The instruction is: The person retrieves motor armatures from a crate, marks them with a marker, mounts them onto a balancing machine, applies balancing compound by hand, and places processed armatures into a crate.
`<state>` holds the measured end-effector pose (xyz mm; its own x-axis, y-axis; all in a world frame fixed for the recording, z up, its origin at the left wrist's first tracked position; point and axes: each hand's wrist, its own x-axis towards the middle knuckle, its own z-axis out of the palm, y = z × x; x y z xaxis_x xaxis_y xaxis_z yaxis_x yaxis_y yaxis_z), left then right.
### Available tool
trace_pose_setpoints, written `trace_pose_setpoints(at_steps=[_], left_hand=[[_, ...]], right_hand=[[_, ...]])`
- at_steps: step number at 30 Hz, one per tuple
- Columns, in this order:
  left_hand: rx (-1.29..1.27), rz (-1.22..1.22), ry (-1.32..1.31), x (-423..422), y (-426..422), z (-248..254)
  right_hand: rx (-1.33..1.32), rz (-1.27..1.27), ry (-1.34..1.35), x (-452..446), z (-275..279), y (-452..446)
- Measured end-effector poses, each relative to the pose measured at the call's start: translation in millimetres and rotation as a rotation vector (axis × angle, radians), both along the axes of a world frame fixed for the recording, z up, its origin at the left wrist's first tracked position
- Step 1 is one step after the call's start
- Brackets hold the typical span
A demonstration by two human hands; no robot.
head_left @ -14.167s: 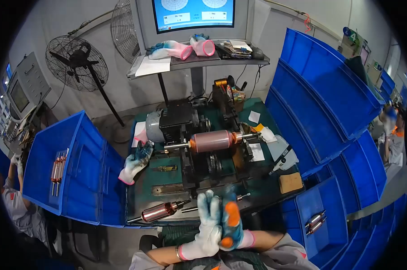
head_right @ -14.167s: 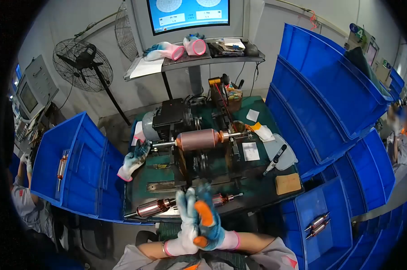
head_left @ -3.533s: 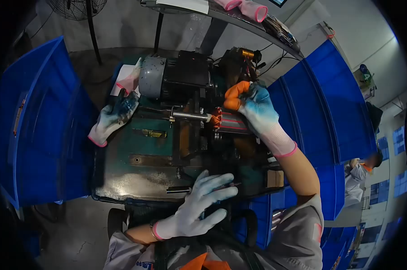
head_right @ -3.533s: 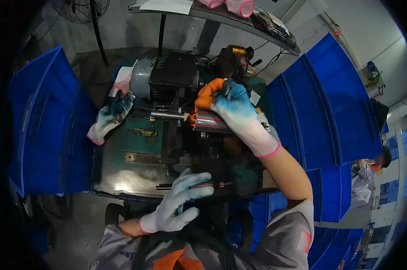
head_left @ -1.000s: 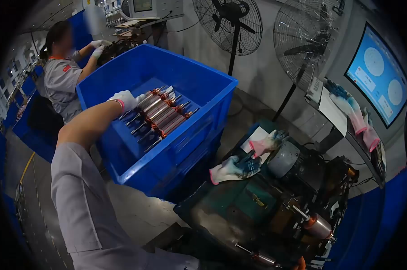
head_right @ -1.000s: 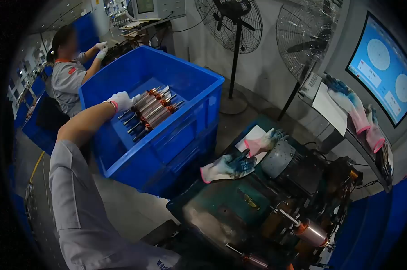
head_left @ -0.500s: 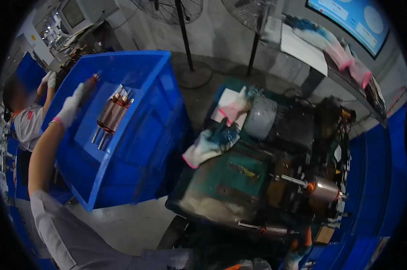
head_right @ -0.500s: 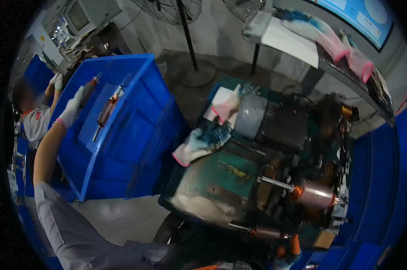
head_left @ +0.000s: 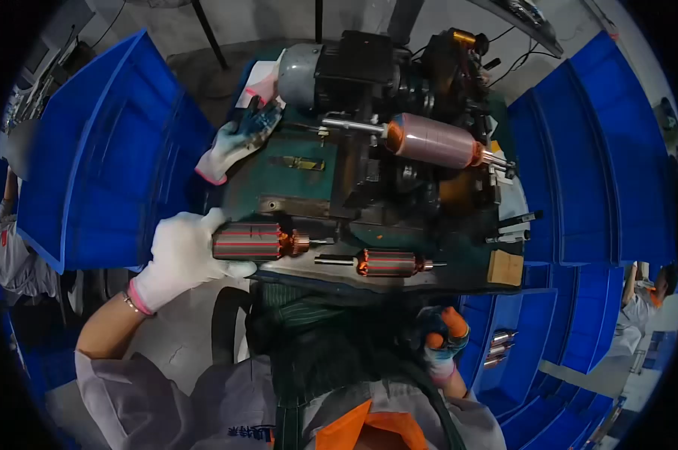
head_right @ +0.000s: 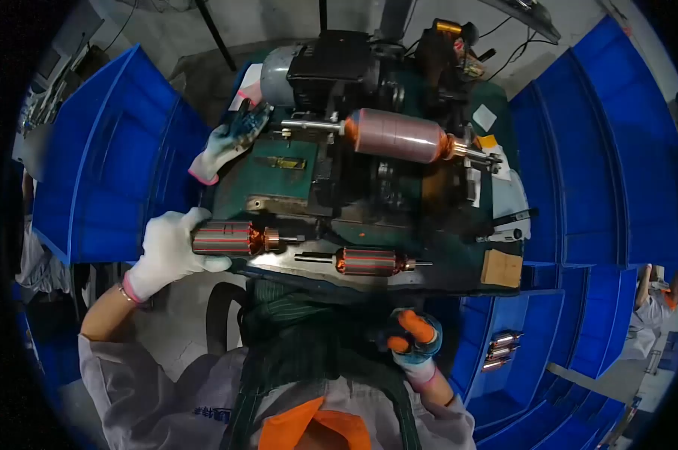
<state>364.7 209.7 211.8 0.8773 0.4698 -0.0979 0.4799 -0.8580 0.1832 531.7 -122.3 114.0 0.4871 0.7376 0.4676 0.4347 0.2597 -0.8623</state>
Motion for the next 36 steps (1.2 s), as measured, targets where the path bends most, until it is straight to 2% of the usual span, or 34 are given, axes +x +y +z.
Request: trace_pose_setpoints(at_steps=[2, 3, 6, 8, 9, 11, 13, 14, 15, 16, 17, 18, 19, 20, 21, 22, 23, 24, 25, 26, 27, 28, 29, 30, 31, 32, 34, 35, 36], left_hand=[[0.008, -0.036, -0.112, -4, 6, -40], [0.034, -0.016, -0.138, -7, 9, -58], [-0.067, 0.069, -0.137, -16, 13, -89], [-0.080, 0.076, -0.127, -21, 14, -112], [-0.102, 0.105, -0.059, -22, 16, -119], [-0.138, 0.151, -0.119, -20, 8, -116], [-0.036, 0.106, -0.053, -22, 9, -120], [-0.122, 0.089, -0.172, -23, 3, -110], [-0.014, 0.054, -0.244, -21, -6, -93], [0.094, 0.016, -0.316, -16, -14, -80], [0.247, -0.129, -0.469, -11, -21, -83], [0.167, -0.257, -0.555, -3, -34, -78], [-0.027, -0.480, -0.731, 17, -55, -65], [-0.111, -0.528, -0.888, 29, -81, -76], [-0.277, -0.559, -0.940, 45, -109, -51], [-0.645, -0.597, -0.991, 52, -128, -75], [-0.988, -0.476, -1.281, 68, -152, -69], [-1.082, -0.495, -1.305, 79, -154, -66], [-1.181, -0.511, -1.327, 88, -156, -63], [-1.359, -0.335, -1.484, 95, -163, -58], [-1.672, -0.132, -1.286, 84, -162, -44], [-1.836, -0.074, -0.980, 73, -152, -41], [-1.967, -0.014, -0.659, 63, -145, -43], [-1.971, -0.039, -0.539, 60, -145, -48], [-1.973, -0.034, -0.538, 63, -140, -53], [-2.044, -0.197, -0.525, 70, -132, -56], [-1.331, -0.339, -0.691, 74, -139, -41], [-0.979, -0.321, -0.746, 78, -143, -29], [-0.753, -0.381, -0.649, 73, -136, -35]], right_hand=[[-0.022, -0.174, -0.104, -5, 15, -11], [-0.102, -0.313, 0.108, -14, 26, -10], [0.171, -0.327, 0.560, -20, 6, -12], [0.158, -0.157, 0.309, -11, -2, -3], [0.195, -0.163, 0.286, -7, -2, 6], [0.458, 0.016, 0.602, -6, 4, 26], [0.716, 0.226, 0.747, 1, 11, 40], [0.496, 0.069, 0.429, -1, 20, 42], [0.270, -0.087, 0.114, -4, 24, 46], [0.483, 0.145, 0.411, -9, 16, 54], [0.694, 0.373, 0.712, -14, 8, 63], [0.459, 0.368, 0.584, -17, 11, 63], [0.236, 0.373, 0.419, -19, 15, 62], [0.127, 0.474, 0.462, -27, 4, 62], [0.011, 0.567, 0.497, -34, -6, 62], [-0.038, 0.645, 0.504, -39, -16, 64], [-0.090, 0.722, 0.509, -44, -26, 66], [0.261, 0.440, 1.024, -43, -3, 78], [0.345, 0.261, 0.837, -34, 20, 83], [0.393, 0.033, 0.637, -24, 42, 87], [0.410, -0.211, 0.465, -15, 64, 91], [0.144, -0.238, 0.067, 6, 77, 78], [-0.062, -0.237, -0.173, 12, 94, 76], [-0.066, -0.236, -0.176, 15, 94, 71], [-0.067, -0.237, -0.314, 18, 90, 68], [-0.064, -0.236, -0.450, 21, 85, 68], [-0.089, -0.328, -0.361, 10, 67, 69], [0.013, -0.320, -0.293, 9, 73, 70], [0.022, -0.259, 0.101, 3, 74, 70]])
